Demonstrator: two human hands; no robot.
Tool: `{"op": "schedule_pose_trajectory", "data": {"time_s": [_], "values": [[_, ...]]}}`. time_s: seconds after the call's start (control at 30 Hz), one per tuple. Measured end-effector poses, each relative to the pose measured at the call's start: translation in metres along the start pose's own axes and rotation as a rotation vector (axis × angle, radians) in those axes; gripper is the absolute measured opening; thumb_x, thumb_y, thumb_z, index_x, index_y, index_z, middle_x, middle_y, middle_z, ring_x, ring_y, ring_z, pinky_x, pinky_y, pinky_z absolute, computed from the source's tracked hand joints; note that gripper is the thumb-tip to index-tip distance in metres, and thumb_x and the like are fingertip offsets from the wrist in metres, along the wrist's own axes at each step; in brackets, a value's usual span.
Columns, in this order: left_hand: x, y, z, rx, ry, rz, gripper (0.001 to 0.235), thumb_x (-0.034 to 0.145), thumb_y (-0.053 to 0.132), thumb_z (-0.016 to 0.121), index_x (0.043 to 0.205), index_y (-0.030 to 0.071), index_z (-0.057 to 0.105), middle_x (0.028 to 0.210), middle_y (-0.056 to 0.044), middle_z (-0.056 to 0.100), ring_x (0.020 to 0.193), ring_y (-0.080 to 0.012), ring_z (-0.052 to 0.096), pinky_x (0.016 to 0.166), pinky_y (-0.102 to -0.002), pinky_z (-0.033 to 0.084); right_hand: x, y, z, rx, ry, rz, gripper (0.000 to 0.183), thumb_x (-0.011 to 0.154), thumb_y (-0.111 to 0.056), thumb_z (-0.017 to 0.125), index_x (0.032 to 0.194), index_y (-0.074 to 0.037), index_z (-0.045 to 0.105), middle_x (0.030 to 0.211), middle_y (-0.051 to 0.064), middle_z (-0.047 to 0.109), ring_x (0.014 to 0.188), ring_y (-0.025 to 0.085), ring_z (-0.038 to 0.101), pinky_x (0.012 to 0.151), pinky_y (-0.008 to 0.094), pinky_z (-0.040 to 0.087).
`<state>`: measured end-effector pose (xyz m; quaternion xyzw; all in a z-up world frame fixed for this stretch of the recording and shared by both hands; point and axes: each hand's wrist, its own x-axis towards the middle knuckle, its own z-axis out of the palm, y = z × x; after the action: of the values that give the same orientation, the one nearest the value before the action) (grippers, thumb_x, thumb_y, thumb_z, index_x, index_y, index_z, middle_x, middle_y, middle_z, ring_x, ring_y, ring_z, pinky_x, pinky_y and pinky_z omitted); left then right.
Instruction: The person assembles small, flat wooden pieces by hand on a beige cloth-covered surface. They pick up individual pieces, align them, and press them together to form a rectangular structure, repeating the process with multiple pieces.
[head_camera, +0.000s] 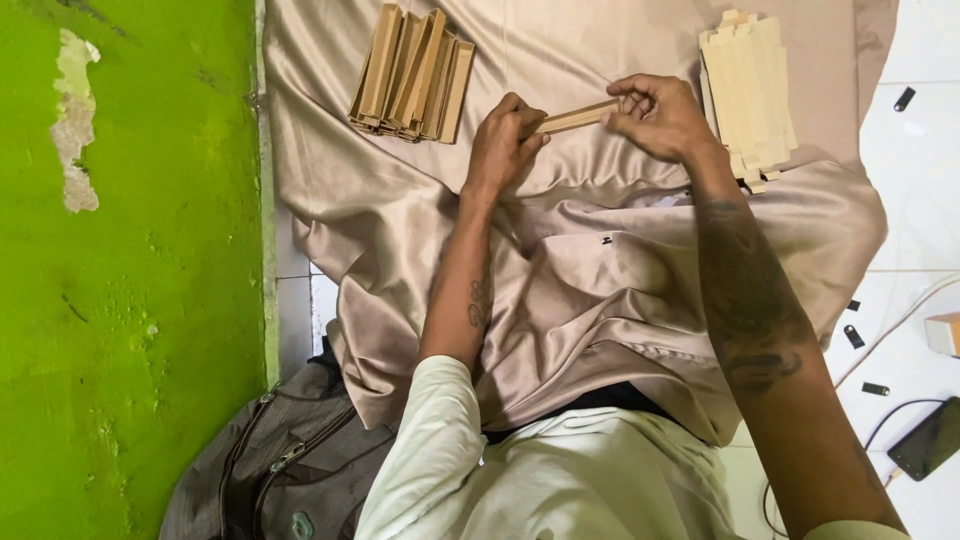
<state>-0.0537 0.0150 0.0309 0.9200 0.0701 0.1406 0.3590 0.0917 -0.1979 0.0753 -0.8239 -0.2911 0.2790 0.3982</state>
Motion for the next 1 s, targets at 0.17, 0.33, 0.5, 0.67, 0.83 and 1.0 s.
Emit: {"op": "schedule_pose_trajectory", "data": {"time_s": [0.17,0.33,0.5,0.67,0.83,1.0], "values": [[0.002,-0.006,0.003,-0.049,-0.009,-0.023,0.029,0.086,0.017,0.081,0.112,0.005,0.078,0.091,-0.005,0.064,0.082,-0.0246,0.07,0.078,-0.037,0.054,0.007,0.034,0.011,-0.068,0.036,-0.189,0.037,0.09,-0.018,0.085,0.126,-0.014,0.075,0.098,0.003,0.059,0.083,0.016,0.052,0.08,0.03,0.048],[0.004,-0.005,0.002,0.003,0.036,0.022,0.024,0.087,0.017,0.082,0.107,0.004,0.081,0.085,-0.004,0.066,0.073,-0.0225,0.069,0.068,-0.035,0.055,0.013,0.054,0.019,-0.073,0.096,-0.384,0.026,0.099,-0.022,0.081,0.12,-0.008,0.079,0.092,0.004,0.06,0.078,0.019,0.055,0.069,0.033,0.047],[0.001,0.01,0.007,0.14,-0.011,0.022,0.038,0.091,0.032,0.078,0.124,0.013,0.074,0.099,-0.002,0.061,0.084,-0.0204,0.065,0.066,-0.039,0.059,0.006,0.027,0.028,-0.552,-0.002,-0.193,0.063,0.09,-0.052,0.075,0.148,-0.034,0.061,0.105,0.005,0.049,0.086,0.021,0.048,0.075,0.041,0.048],[0.0,-0.002,0.011,0.199,-0.001,0.052,0.031,0.095,0.036,0.072,0.119,0.016,0.076,0.098,-0.002,0.057,0.082,-0.0233,0.065,0.06,-0.043,0.057,0.01,0.039,0.04,-0.591,0.141,-0.213,0.047,0.093,-0.058,0.073,0.137,-0.039,0.068,0.105,0.003,0.051,0.085,0.021,0.057,0.072,0.043,0.054],[-0.004,-0.001,-0.006,0.035,-0.04,-0.065,0.028,0.09,0.019,0.081,0.112,0.002,0.078,0.095,-0.005,0.065,0.08,-0.0198,0.07,0.08,-0.037,0.063,0.014,0.061,0.032,-0.315,0.206,-0.277,0.033,0.097,-0.046,0.078,0.121,-0.023,0.079,0.097,0.001,0.054,0.083,0.02,0.054,0.067,0.04,0.047],[-0.003,0.001,-0.015,-0.014,0.006,0.059,0.027,0.09,0.029,0.068,0.093,0.006,0.082,0.084,-0.005,0.06,0.066,-0.0218,0.063,0.06,-0.038,0.051,0.015,0.06,0.028,-0.156,0.19,-0.409,0.027,0.097,-0.034,0.082,0.117,-0.016,0.081,0.09,0.002,0.053,0.076,0.018,0.053,0.065,0.035,0.044]]}}
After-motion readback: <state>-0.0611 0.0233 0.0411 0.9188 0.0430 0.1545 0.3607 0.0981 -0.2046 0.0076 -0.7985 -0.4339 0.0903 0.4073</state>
